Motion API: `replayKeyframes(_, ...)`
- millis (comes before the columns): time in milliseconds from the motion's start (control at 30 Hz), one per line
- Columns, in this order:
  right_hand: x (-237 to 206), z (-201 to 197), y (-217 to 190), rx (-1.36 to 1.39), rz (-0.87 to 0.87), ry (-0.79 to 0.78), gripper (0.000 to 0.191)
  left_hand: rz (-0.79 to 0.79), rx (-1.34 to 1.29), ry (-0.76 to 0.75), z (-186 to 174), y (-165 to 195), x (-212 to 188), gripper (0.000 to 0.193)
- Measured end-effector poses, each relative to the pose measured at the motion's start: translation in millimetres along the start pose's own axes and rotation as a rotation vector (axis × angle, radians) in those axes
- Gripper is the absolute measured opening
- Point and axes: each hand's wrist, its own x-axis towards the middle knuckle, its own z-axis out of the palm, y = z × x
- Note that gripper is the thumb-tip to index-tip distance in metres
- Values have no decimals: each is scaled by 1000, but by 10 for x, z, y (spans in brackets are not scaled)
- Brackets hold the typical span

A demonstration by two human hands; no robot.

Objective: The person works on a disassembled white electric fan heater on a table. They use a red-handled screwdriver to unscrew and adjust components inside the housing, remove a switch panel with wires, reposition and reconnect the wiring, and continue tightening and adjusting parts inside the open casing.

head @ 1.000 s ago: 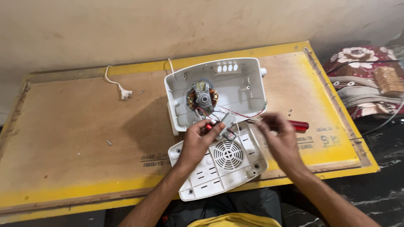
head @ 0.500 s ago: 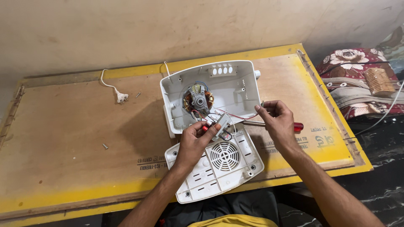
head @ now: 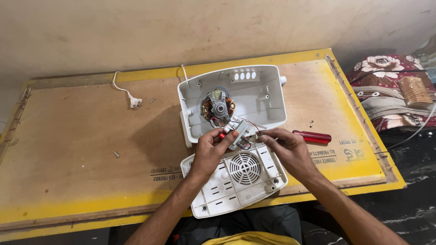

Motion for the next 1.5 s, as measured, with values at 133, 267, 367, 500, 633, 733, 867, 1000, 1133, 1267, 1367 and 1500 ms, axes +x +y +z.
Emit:
replayKeyframes(133, -43, 79, -120, -63, 15, -5, 22, 35, 24, -20, -6, -7, 7, 29)
replayKeyframes(267, -68, 100, -219, -178, 11, 4, 22, 46, 64, -24, -6, -14, -3, 29)
replayKeyframes(367, -76, 114, -249, -190, 19, -5, 23, 64, 108, -22, -8, -17, -4, 30)
replayKeyframes(500, -73, 102, -250, -134, 35, -37, 24, 94, 180, -19, -9, -9, -7, 32)
replayKeyframes(633, -66, 94, -229, -92, 74, -54, 27, 101, 185, -38, -3, 19, -15, 32)
replayKeyframes(733, -56, 87, -221, -72, 110, -76, 29, 119, 228, -47, -5, 59, -29, 30)
replayKeyframes(867, -43, 83, -243, -83, 168, -94, 32, 143, 319, -41, -3, 130, -41, 29)
replayKeyframes(1000, -58, 87, -288, -24, 194, -117, 33, 131, 387, -33, 22, 192, -66, 29)
replayKeyframes(1133, -66, 93, -309, 18, 257, -116, 33, 144, 423, -36, 35, 241, -79, 30)
replayKeyframes(1267, -52, 89, -295, 157, 235, -147, 32, 143, 416, -37, 44, 264, -86, 31)
replayKeyframes(1367, -48, 84, -282, 169, 253, -153, 32, 151, 417, -33, 52, 268, -94, 31)
replayKeyframes(1500, -67, 77, -266, 160, 301, -144, 33, 152, 498, -27, 76, 275, -117, 32)
